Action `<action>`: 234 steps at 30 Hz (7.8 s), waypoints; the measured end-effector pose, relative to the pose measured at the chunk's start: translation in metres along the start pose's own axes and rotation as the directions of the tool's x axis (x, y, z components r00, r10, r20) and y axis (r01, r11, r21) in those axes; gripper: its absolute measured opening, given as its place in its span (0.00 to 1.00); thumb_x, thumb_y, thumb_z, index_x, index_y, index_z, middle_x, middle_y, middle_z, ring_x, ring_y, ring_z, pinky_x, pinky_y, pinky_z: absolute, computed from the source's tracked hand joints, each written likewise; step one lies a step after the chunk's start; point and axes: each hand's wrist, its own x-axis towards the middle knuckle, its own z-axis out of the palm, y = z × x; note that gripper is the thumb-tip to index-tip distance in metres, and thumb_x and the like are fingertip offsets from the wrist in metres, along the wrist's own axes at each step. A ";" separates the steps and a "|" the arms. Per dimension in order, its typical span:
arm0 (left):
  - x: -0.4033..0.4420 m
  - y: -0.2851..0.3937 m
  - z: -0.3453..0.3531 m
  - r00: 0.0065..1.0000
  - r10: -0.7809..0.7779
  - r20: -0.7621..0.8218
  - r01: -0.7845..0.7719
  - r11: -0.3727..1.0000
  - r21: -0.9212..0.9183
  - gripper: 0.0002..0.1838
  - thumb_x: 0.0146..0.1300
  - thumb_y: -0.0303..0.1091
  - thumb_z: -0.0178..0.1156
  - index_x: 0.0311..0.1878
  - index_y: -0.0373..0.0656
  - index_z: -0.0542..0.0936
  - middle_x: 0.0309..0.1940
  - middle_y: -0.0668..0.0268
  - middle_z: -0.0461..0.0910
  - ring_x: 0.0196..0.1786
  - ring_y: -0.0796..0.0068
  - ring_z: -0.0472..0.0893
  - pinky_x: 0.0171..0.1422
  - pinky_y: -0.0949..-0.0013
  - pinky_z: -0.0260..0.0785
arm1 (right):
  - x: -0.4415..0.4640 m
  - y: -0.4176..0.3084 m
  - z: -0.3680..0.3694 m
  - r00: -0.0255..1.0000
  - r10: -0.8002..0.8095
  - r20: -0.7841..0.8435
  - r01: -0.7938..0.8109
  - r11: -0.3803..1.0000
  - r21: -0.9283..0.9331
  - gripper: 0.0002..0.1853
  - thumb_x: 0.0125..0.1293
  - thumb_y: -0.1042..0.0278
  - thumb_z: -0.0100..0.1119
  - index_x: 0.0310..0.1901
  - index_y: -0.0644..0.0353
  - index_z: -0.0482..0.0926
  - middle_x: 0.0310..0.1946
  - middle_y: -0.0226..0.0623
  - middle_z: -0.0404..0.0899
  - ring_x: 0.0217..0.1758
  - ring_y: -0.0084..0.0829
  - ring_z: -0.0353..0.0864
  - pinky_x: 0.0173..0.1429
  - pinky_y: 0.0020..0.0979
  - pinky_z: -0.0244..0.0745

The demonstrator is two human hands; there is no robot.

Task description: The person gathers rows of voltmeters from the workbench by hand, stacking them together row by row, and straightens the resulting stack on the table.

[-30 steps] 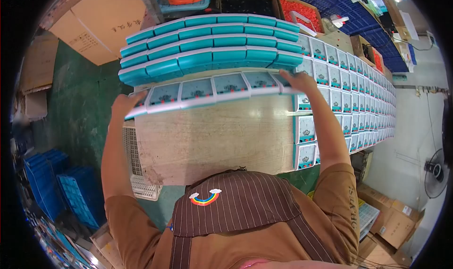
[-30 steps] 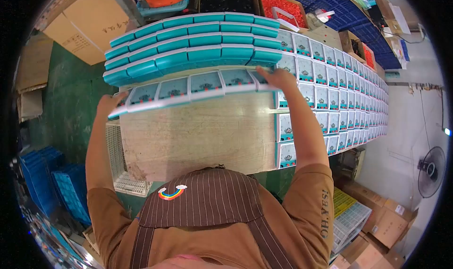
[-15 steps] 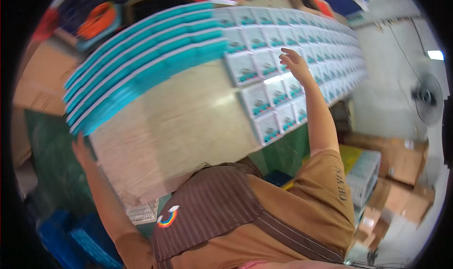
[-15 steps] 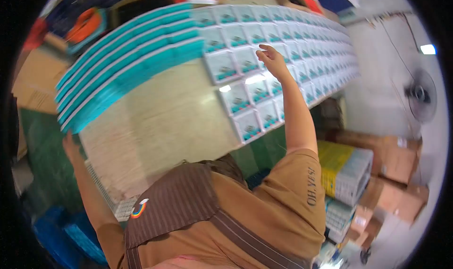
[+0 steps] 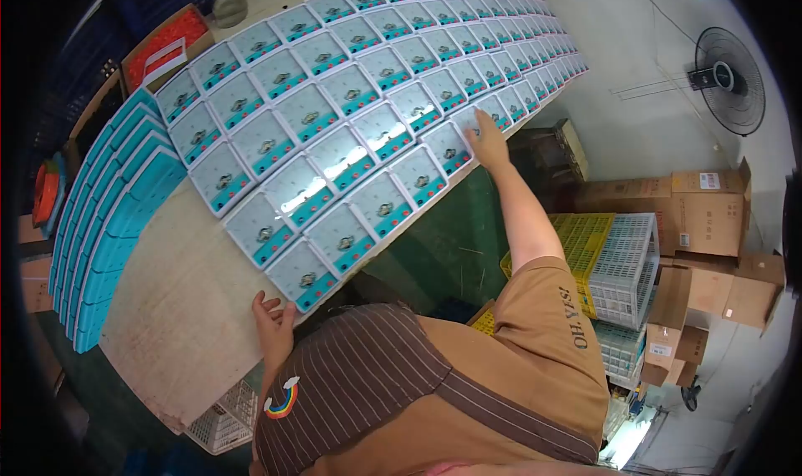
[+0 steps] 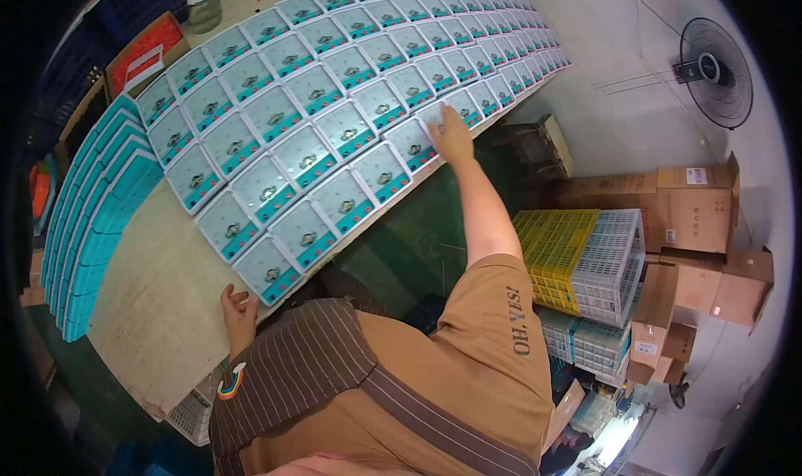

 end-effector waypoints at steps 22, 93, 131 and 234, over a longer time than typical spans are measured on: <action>-0.025 -0.002 -0.001 0.829 0.073 -0.555 0.237 0.852 0.466 0.60 0.41 0.59 0.76 0.68 0.28 0.56 0.63 0.38 0.63 0.67 0.42 0.63 0.68 0.49 0.59 | -0.097 -0.117 -0.001 0.933 -0.140 0.331 0.090 0.983 0.162 0.49 0.59 0.45 0.61 0.74 0.64 0.50 0.73 0.61 0.47 0.77 0.59 0.45 0.74 0.59 0.43; 0.047 -0.121 -0.479 0.720 0.279 -0.636 -0.019 0.923 0.383 0.32 0.66 0.48 0.59 0.65 0.33 0.68 0.55 0.50 0.75 0.54 0.61 0.77 0.60 0.58 0.69 | 0.022 -0.321 0.055 0.997 0.048 0.064 -0.075 0.837 0.542 0.30 0.57 0.48 0.67 0.58 0.55 0.76 0.48 0.44 0.81 0.51 0.38 0.81 0.55 0.38 0.75; 0.022 -0.047 -0.114 0.714 -0.007 -0.700 0.379 0.844 0.379 0.64 0.34 0.64 0.78 0.66 0.27 0.61 0.62 0.41 0.67 0.66 0.46 0.68 0.69 0.52 0.60 | -0.045 -0.178 0.006 0.911 0.119 0.394 -0.175 0.978 0.110 0.66 0.36 0.36 0.78 0.66 0.80 0.56 0.53 0.63 0.73 0.57 0.55 0.74 0.59 0.48 0.71; 0.027 -0.043 -0.119 0.695 -0.029 -0.718 0.425 0.822 0.378 0.67 0.34 0.66 0.77 0.68 0.28 0.56 0.65 0.40 0.60 0.69 0.43 0.59 0.71 0.45 0.53 | -0.017 -0.212 0.036 0.919 0.114 0.377 -0.143 0.989 0.048 0.68 0.34 0.32 0.76 0.67 0.77 0.54 0.53 0.61 0.72 0.58 0.55 0.74 0.59 0.48 0.71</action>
